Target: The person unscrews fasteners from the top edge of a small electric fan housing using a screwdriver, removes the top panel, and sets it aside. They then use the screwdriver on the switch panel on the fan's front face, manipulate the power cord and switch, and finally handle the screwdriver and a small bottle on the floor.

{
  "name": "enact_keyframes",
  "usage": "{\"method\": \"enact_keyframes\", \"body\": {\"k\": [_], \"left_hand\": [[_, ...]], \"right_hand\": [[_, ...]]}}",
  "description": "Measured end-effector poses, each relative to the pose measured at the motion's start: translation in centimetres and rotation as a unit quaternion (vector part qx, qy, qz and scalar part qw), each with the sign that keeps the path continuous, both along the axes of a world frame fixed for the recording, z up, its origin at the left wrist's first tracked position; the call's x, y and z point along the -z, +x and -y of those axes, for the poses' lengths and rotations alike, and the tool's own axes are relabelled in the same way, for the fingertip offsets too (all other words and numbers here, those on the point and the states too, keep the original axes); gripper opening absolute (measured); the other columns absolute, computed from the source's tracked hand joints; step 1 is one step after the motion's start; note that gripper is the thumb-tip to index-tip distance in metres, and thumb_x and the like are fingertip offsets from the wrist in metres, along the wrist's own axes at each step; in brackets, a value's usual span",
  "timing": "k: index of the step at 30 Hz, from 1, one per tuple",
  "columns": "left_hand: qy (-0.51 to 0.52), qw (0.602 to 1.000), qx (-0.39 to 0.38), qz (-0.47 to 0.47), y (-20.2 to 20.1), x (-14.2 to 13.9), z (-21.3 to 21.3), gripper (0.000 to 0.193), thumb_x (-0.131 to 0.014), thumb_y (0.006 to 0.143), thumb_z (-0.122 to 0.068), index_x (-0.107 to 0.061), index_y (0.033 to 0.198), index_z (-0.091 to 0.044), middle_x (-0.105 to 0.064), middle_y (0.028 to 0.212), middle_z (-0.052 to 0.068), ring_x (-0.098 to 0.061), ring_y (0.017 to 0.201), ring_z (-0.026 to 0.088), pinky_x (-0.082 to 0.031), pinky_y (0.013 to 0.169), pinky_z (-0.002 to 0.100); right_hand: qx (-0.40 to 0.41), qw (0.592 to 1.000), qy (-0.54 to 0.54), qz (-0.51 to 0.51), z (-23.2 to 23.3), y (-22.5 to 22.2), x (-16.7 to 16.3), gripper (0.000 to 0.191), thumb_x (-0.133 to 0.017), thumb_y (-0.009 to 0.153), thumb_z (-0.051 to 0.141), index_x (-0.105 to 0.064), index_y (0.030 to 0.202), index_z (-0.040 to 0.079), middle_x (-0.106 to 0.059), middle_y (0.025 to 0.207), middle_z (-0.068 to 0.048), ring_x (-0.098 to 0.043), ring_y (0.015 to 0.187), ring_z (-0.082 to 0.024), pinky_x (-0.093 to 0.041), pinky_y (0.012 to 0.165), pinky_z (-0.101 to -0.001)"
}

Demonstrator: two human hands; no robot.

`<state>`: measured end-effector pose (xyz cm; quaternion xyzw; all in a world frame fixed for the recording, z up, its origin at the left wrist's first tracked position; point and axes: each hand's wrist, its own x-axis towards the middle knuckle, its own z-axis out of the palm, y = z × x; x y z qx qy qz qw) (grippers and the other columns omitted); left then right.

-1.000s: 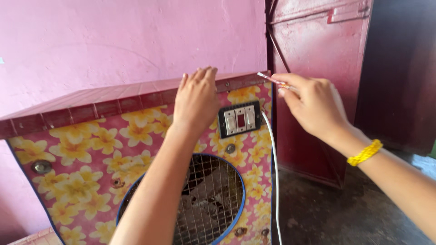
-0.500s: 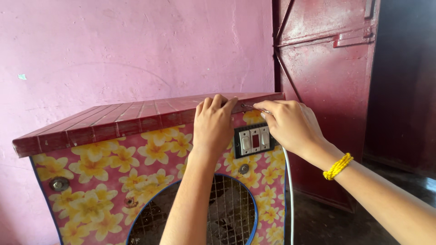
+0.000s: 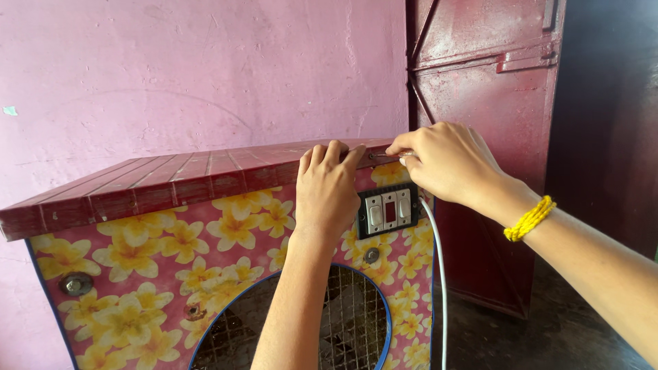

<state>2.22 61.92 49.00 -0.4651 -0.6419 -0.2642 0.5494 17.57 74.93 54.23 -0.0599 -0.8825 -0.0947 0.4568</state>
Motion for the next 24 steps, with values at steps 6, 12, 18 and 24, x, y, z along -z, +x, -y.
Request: {"method": "enact_keyframes", "body": {"k": [6, 12, 18, 24], "left_hand": [[0.001, 1.0, -0.01, -0.006, 0.2, -0.1, 0.0, 0.055, -0.061, 0.074, 0.001, -0.071, 0.126, -0.015, -0.065, 0.106, 0.009, -0.059, 0.107, 0.029, -0.042, 0.106, 0.043], [0.005, 1.0, 0.001, -0.007, 0.4, -0.1, 0.2, 0.05, -0.062, 0.075, -0.002, -0.073, 0.122, -0.015, -0.065, 0.105, 0.01, -0.059, 0.107, 0.03, -0.043, 0.105, 0.043], [0.003, 1.0, 0.002, -0.011, 1.2, -0.5, 0.6, 0.05, -0.063, 0.073, -0.002, -0.075, 0.119, -0.017, -0.065, 0.102, 0.01, -0.059, 0.106, 0.03, -0.043, 0.104, 0.043], [0.002, 1.0, -0.007, -0.006, 1.7, -0.9, 1.0, 0.048, -0.06, 0.077, 0.0, -0.071, 0.122, -0.012, -0.068, 0.106, 0.008, -0.061, 0.108, 0.028, -0.042, 0.106, 0.043]], "right_hand": [[0.046, 0.997, 0.06, 0.006, 0.5, -1.7, -0.9, 0.022, -0.072, 0.088, 0.03, -0.081, 0.092, 0.01, -0.076, 0.076, -0.013, -0.075, 0.065, -0.029, -0.062, 0.066, -0.0407], [0.122, 0.958, 0.253, 0.062, -0.3, -2.0, -2.2, 0.015, -0.07, 0.086, 0.023, -0.08, 0.086, 0.011, -0.074, 0.073, -0.01, -0.075, 0.071, -0.027, -0.061, 0.065, -0.0383], [0.069, 0.934, 0.349, 0.03, -0.4, -1.1, -1.9, 0.012, -0.069, 0.088, 0.016, -0.077, 0.083, 0.008, -0.071, 0.082, -0.012, -0.073, 0.077, -0.026, -0.059, 0.06, -0.0379], [0.059, 0.939, 0.339, 0.025, 0.2, -1.5, -2.1, 0.007, -0.069, 0.075, 0.007, -0.075, 0.078, 0.006, -0.071, 0.082, -0.01, -0.073, 0.08, -0.026, -0.058, 0.06, -0.039]]}}
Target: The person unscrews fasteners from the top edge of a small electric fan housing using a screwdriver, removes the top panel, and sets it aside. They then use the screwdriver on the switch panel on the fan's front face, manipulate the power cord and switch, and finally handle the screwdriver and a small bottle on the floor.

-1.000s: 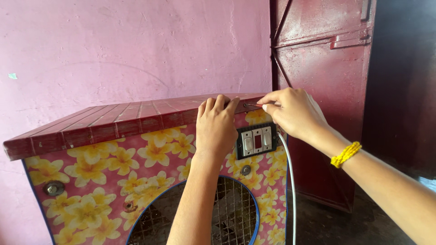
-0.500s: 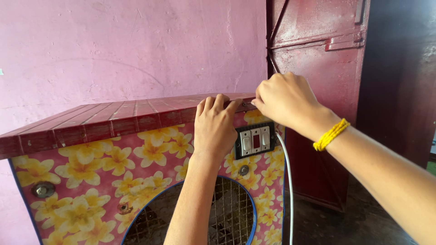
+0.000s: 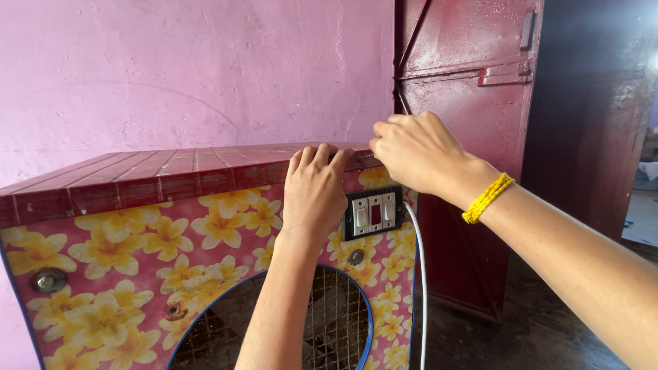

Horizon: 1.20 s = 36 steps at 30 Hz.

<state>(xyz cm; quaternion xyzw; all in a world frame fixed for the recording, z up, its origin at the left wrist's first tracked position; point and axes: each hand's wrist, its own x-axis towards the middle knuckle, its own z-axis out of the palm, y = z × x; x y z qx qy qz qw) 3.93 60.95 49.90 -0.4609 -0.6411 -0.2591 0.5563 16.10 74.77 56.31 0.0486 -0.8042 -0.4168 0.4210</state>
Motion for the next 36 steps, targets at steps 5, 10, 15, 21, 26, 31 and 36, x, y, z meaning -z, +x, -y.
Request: {"method": "enact_keyframes", "body": {"k": [5, 10, 15, 21, 26, 31, 36], "left_hand": [[0.002, 1.0, 0.0, 0.0, 0.4, -0.3, 0.2, 0.045, -0.059, 0.078, 0.0, -0.069, 0.121, -0.011, -0.068, 0.106, 0.009, -0.062, 0.107, 0.028, -0.042, 0.106, 0.043], [0.018, 1.0, -0.014, 0.013, 0.9, -0.4, 0.1, 0.046, -0.061, 0.078, 0.001, -0.069, 0.122, -0.011, -0.069, 0.106, 0.008, -0.062, 0.106, 0.027, -0.043, 0.107, 0.043], [0.053, 0.995, 0.008, 0.084, 2.3, -1.4, -0.2, 0.026, -0.071, 0.085, -0.014, -0.075, 0.111, -0.012, -0.071, 0.106, 0.008, -0.063, 0.104, 0.028, -0.043, 0.103, 0.045], [0.096, 0.982, 0.088, 0.134, 4.2, -3.9, -0.9, 0.015, -0.077, 0.076, -0.017, -0.082, 0.09, -0.019, -0.077, 0.098, 0.004, -0.066, 0.099, 0.028, -0.04, 0.099, 0.051], [-0.002, 0.983, 0.045, 0.177, 4.1, -4.9, -1.0, 0.007, -0.079, 0.082, -0.022, -0.083, 0.087, -0.021, -0.078, 0.081, 0.002, -0.068, 0.094, 0.022, -0.038, 0.106, 0.056], [0.019, 0.999, 0.04, 0.009, 3.1, -4.8, -1.2, 0.014, -0.08, 0.074, -0.024, -0.081, 0.087, -0.018, -0.078, 0.085, 0.0, -0.069, 0.095, 0.023, -0.044, 0.103, 0.057], [0.001, 0.992, 0.088, 0.091, 2.7, -4.2, -1.4, 0.012, -0.079, 0.083, -0.026, -0.081, 0.092, -0.02, -0.077, 0.089, 0.003, -0.069, 0.095, 0.026, -0.053, 0.091, 0.043]], "right_hand": [[0.006, 0.999, 0.041, 0.03, 0.0, -0.4, -0.4, 0.005, -0.069, 0.073, 0.007, -0.073, 0.076, 0.006, -0.07, 0.085, -0.009, -0.074, 0.071, -0.026, -0.057, 0.056, -0.0372], [0.012, 0.994, 0.097, 0.042, -0.1, -0.6, 0.1, 0.011, -0.068, 0.08, 0.004, -0.071, 0.069, 0.004, -0.07, 0.086, -0.009, -0.074, 0.065, -0.022, -0.057, 0.052, -0.0351], [-0.019, 1.0, 0.001, 0.001, -0.2, -0.2, 0.0, 0.005, -0.069, 0.075, 0.003, -0.073, 0.078, 0.004, -0.071, 0.083, -0.013, -0.072, 0.063, -0.029, -0.057, 0.053, -0.0391], [-0.045, 0.99, -0.137, -0.006, 0.4, -1.1, -0.9, 0.019, -0.07, 0.075, -0.004, -0.067, 0.092, 0.002, -0.073, 0.073, -0.016, -0.073, 0.064, -0.031, -0.054, 0.051, -0.0422], [-0.013, 0.982, -0.188, -0.001, 1.1, -1.1, -1.4, 0.017, -0.071, 0.079, 0.002, -0.065, 0.095, 0.004, -0.071, 0.07, -0.018, -0.074, 0.066, -0.033, -0.055, 0.056, -0.0428], [-0.002, 0.955, -0.297, -0.008, 1.6, 0.0, -1.8, 0.03, -0.072, 0.079, 0.013, -0.067, 0.106, 0.002, -0.072, 0.073, -0.018, -0.074, 0.067, -0.033, -0.057, 0.064, -0.0447], [0.101, 0.947, -0.303, 0.008, 0.7, 1.8, -1.6, 0.025, -0.07, 0.098, 0.036, -0.08, 0.094, 0.013, -0.077, 0.081, -0.012, -0.073, 0.076, -0.03, -0.057, 0.074, -0.0442]]}}
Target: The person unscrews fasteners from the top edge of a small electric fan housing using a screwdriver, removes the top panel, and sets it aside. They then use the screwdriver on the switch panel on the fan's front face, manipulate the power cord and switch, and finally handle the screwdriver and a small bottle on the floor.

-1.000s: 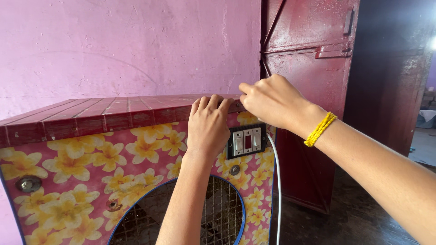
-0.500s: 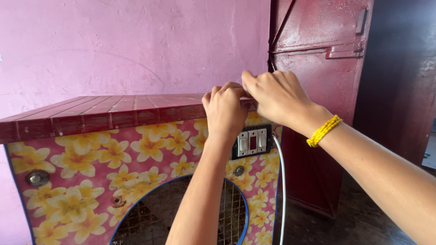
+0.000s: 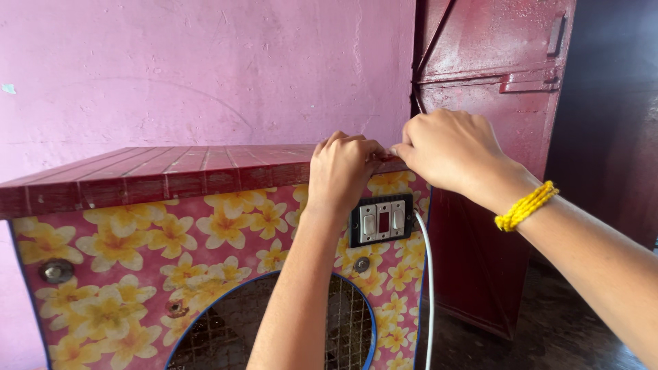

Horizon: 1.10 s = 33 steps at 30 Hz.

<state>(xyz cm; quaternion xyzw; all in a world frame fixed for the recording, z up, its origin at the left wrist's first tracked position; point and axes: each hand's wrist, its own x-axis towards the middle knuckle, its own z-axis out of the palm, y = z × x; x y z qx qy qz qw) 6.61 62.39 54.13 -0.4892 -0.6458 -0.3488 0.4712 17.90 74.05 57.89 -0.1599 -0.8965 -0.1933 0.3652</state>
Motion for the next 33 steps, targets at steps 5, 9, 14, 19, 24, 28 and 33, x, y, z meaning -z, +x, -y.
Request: {"method": "enact_keyframes", "body": {"k": [5, 9, 14, 19, 24, 28, 33], "left_hand": [[-0.043, 0.985, 0.018, 0.169, 0.1, -0.7, 0.8, 0.015, -0.077, 0.085, -0.025, -0.08, 0.099, -0.022, -0.078, 0.09, 0.007, -0.074, 0.086, 0.03, -0.058, 0.08, 0.043], [0.018, 0.987, 0.133, 0.091, 0.6, -1.1, 1.2, 0.019, -0.079, 0.078, -0.013, -0.078, 0.097, -0.009, -0.078, 0.093, 0.012, -0.075, 0.088, 0.032, -0.059, 0.075, 0.043], [-0.023, 0.983, 0.095, 0.152, 2.5, -2.5, 0.4, 0.022, -0.076, 0.079, -0.008, -0.082, 0.099, -0.015, -0.08, 0.092, 0.01, -0.078, 0.084, 0.027, -0.06, 0.078, 0.04], [-0.028, 0.985, 0.088, 0.146, 3.7, -3.1, 0.9, 0.02, -0.086, 0.072, -0.017, -0.079, 0.089, -0.009, -0.08, 0.086, 0.008, -0.077, 0.081, 0.025, -0.06, 0.076, 0.039], [-0.028, 0.982, 0.161, 0.09, 3.8, -3.8, 1.8, 0.025, -0.087, 0.069, -0.011, -0.077, 0.091, -0.005, -0.078, 0.085, 0.011, -0.076, 0.078, 0.024, -0.06, 0.076, 0.037], [-0.047, 0.982, 0.161, 0.089, 3.7, -4.1, 2.6, 0.018, -0.083, 0.077, -0.009, -0.08, 0.095, -0.007, -0.078, 0.085, 0.013, -0.078, 0.075, 0.024, -0.061, 0.074, 0.035], [-0.044, 0.983, 0.138, 0.117, 3.6, -4.1, 2.9, 0.019, -0.084, 0.072, -0.01, -0.077, 0.089, -0.004, -0.078, 0.08, 0.012, -0.079, 0.072, 0.024, -0.062, 0.069, 0.035]], "right_hand": [[-0.123, 0.981, 0.144, 0.026, -0.5, -0.5, -0.6, 0.017, -0.065, 0.085, 0.011, -0.072, 0.101, 0.007, -0.071, 0.089, -0.01, -0.071, 0.078, -0.026, -0.062, 0.068, -0.0386], [-0.167, 0.966, 0.198, 0.012, -0.2, -0.8, -1.1, 0.015, -0.063, 0.082, 0.004, -0.069, 0.096, 0.002, -0.068, 0.094, -0.011, -0.07, 0.085, -0.026, -0.06, 0.075, -0.0407], [-0.152, 0.988, -0.032, -0.02, 0.5, 0.3, -1.1, 0.02, -0.06, 0.098, 0.013, -0.058, 0.111, -0.002, -0.065, 0.107, -0.017, -0.071, 0.09, -0.024, -0.058, 0.075, -0.0385], [-0.157, 0.982, -0.071, -0.071, 0.1, 1.4, -0.5, 0.013, -0.067, 0.095, 0.016, -0.065, 0.099, 0.004, -0.075, 0.087, -0.015, -0.075, 0.08, -0.024, -0.06, 0.077, -0.0368], [-0.261, 0.959, 0.074, -0.077, -0.4, 0.9, -0.8, 0.007, -0.072, 0.082, -0.002, -0.07, 0.086, 0.002, -0.076, 0.089, -0.013, -0.074, 0.078, -0.026, -0.059, 0.071, -0.0395], [-0.301, 0.947, 0.081, -0.075, -0.4, 0.5, -0.4, 0.015, -0.071, 0.082, -0.001, -0.069, 0.097, 0.0, -0.076, 0.092, -0.014, -0.074, 0.076, -0.027, -0.06, 0.072, -0.039], [-0.257, 0.961, -0.033, -0.095, -0.5, 0.3, 0.5, 0.012, -0.074, 0.093, 0.015, -0.071, 0.096, 0.003, -0.076, 0.081, -0.012, -0.075, 0.068, -0.022, -0.062, 0.066, -0.0347]]}}
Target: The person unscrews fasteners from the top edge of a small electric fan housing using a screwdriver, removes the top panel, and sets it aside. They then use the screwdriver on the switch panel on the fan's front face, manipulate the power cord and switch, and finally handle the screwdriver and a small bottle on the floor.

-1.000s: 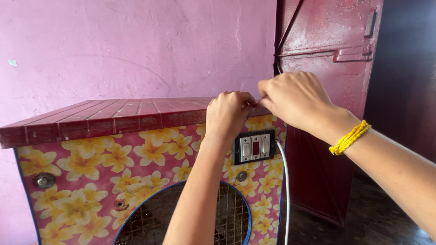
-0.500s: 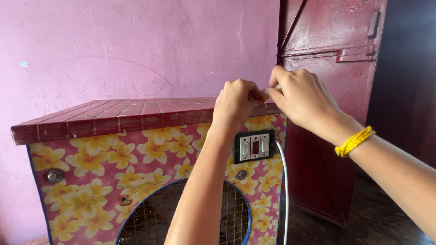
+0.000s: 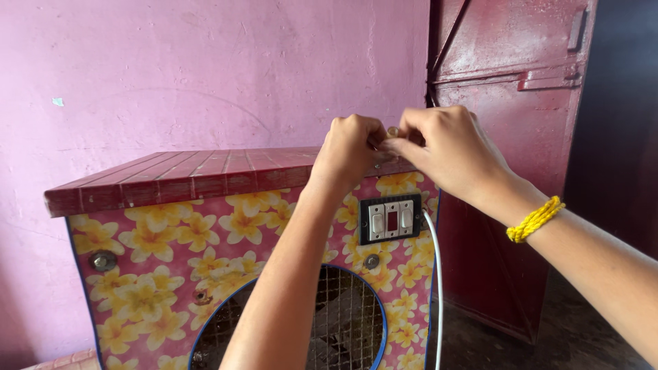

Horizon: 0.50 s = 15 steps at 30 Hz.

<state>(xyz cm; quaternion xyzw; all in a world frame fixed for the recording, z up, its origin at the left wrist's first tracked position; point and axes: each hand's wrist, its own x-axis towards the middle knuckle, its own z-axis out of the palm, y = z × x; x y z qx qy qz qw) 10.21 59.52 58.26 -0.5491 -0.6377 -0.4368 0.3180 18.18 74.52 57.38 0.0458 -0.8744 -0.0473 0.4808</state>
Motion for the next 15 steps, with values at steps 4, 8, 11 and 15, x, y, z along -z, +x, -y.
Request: {"method": "enact_keyframes", "body": {"k": [4, 8, 11, 15], "left_hand": [[0.031, 0.998, -0.021, -0.045, 0.1, 0.5, -0.2, 0.018, -0.084, 0.074, -0.009, -0.074, 0.086, -0.002, -0.075, 0.078, 0.015, -0.076, 0.074, 0.031, -0.059, 0.067, 0.04], [0.009, 0.998, -0.059, -0.018, -0.3, 0.5, -0.3, 0.014, -0.081, 0.071, -0.004, -0.072, 0.082, -0.003, -0.074, 0.078, 0.016, -0.075, 0.077, 0.033, -0.058, 0.066, 0.042], [0.03, 0.998, -0.056, -0.01, -0.4, 0.6, -0.8, 0.022, -0.087, 0.071, -0.013, -0.071, 0.083, -0.003, -0.073, 0.077, 0.018, -0.074, 0.078, 0.035, -0.058, 0.067, 0.043], [0.011, 0.998, -0.061, -0.01, -0.5, 0.6, -1.2, 0.013, -0.081, 0.075, -0.008, -0.074, 0.084, -0.004, -0.075, 0.082, 0.015, -0.075, 0.079, 0.034, -0.058, 0.071, 0.044]], "right_hand": [[-0.022, 0.993, 0.092, -0.073, -0.1, 0.1, 0.9, 0.009, -0.077, 0.084, 0.008, -0.076, 0.09, 0.002, -0.075, 0.078, -0.016, -0.073, 0.068, -0.026, -0.059, 0.065, -0.0379], [-0.088, 0.993, -0.016, -0.073, -0.2, 0.0, 1.0, 0.015, -0.079, 0.082, 0.012, -0.071, 0.085, 0.0, -0.075, 0.071, -0.012, -0.075, 0.061, -0.019, -0.06, 0.061, -0.0325], [-0.128, 0.987, -0.021, -0.097, -0.1, 0.1, 0.9, 0.011, -0.078, 0.088, 0.011, -0.072, 0.087, 0.002, -0.077, 0.077, -0.011, -0.076, 0.067, -0.017, -0.061, 0.062, -0.0296], [-0.121, 0.986, 0.015, -0.116, 0.2, 0.4, 0.6, 0.009, -0.077, 0.087, 0.008, -0.073, 0.091, 0.001, -0.076, 0.078, -0.012, -0.075, 0.065, -0.017, -0.06, 0.06, -0.029]]}}
